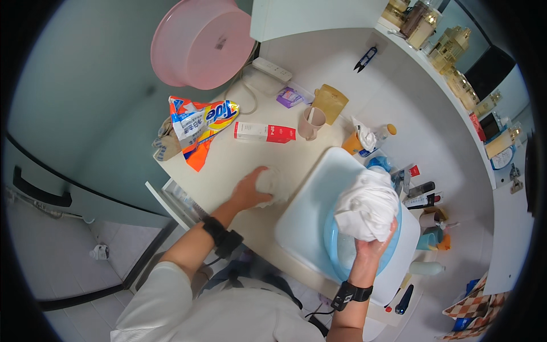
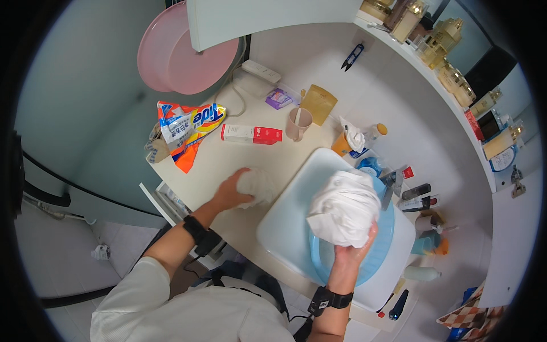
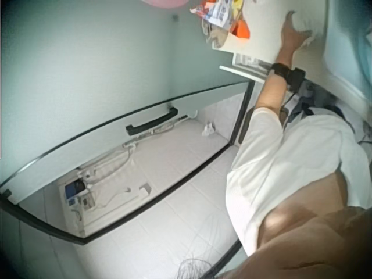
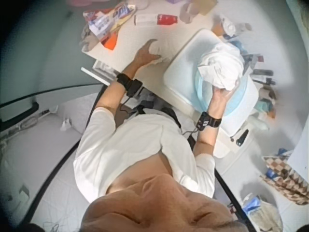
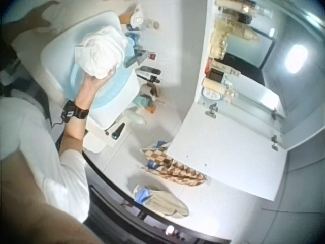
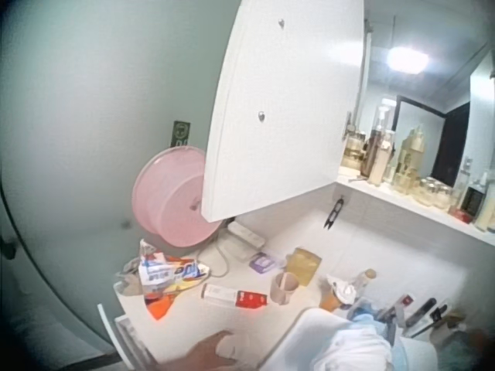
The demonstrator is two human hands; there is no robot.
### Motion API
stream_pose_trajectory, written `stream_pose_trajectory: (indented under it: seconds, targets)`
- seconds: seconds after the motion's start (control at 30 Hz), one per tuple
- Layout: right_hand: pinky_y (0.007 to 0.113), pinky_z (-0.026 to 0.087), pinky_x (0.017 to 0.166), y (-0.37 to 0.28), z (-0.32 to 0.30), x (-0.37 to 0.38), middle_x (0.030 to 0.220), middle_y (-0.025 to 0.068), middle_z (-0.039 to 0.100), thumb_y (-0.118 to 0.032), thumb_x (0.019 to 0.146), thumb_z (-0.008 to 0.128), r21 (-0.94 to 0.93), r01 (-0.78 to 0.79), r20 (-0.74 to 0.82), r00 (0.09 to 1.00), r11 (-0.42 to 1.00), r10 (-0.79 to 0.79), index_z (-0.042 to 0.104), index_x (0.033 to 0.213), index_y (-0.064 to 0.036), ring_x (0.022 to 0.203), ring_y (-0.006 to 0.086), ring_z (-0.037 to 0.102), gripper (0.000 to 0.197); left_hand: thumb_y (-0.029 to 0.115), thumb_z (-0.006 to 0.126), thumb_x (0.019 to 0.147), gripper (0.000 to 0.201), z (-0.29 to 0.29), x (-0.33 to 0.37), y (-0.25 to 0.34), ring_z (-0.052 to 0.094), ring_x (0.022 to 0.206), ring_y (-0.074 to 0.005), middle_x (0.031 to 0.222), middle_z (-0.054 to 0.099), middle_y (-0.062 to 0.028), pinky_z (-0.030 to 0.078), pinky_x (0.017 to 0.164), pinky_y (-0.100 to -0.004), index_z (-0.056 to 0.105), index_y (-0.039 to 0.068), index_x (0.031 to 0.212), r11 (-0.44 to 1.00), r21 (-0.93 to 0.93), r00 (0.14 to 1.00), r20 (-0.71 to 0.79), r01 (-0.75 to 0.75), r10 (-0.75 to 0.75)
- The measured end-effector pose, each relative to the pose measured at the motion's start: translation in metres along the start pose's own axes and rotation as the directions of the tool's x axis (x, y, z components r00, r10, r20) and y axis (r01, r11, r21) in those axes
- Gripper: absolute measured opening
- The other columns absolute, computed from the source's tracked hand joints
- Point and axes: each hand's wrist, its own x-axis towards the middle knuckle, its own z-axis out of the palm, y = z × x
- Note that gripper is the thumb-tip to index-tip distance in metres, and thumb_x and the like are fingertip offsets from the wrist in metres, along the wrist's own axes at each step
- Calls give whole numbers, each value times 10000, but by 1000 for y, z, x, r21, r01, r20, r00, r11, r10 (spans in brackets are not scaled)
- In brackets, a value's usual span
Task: The person washes a white cloth by hand in a blue basin, scrubbing it against itself and using a bar of soap. After scrubbing, the person wrings out the cloth by hand.
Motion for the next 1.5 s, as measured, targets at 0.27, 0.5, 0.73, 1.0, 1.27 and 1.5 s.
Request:
stream_pose_trajectory:
  seconds: [0.27,0.5,0.73,1.0,1.27,1.5]
  targets:
    - [384,408,881,29,44,13,1124,99,524,-305,844,371,79,-157,275,953,984,130,437,1170,-40,1014,244,514,425,-25,586,675,689,-19,-18,52,458,1048,-192,1161,444,-78,403,857,-302,271,79,1279,474,-877,981,-155,-82,-117]
    - [312,428,816,56,35,7,1083,124,525,-240,842,470,-298,-215,241,926,930,291,431,1151,29,968,211,531,411,176,507,797,665,-6,-41,69,265,1247,-218,1345,273,-92,250,1002,-341,144,70,1345,42,-999,969,14,3,248]
    - [274,423,783,24,41,-9,1019,95,543,-222,815,547,-434,-189,169,944,881,285,458,1123,34,906,167,531,409,565,440,785,824,-2,-43,69,240,1256,-199,1369,238,-68,213,1016,-329,113,60,1348,230,-970,898,166,75,407]
    - [239,411,742,20,54,-11,977,73,552,-339,832,507,-407,-27,337,924,913,178,505,1077,21,849,133,517,436,383,450,853,560,7,-39,106,451,1099,-225,1247,417,-99,379,921,-346,295,59,1282,-30,-991,972,124,133,199]
    - [239,427,671,-9,53,-21,860,61,567,-373,780,571,-623,14,191,972,782,135,537,980,23,758,110,522,446,518,513,774,748,18,-46,82,359,1189,-240,1313,337,-109,312,980,-400,236,78,1311,65,-988,920,156,142,358]
    - [235,439,663,5,63,-33,843,68,584,-318,742,636,-711,202,252,968,673,-25,532,976,26,747,108,531,429,399,418,864,580,5,-53,126,400,1157,-234,1298,357,-107,367,941,-378,243,69,1307,43,-991,982,129,124,135]
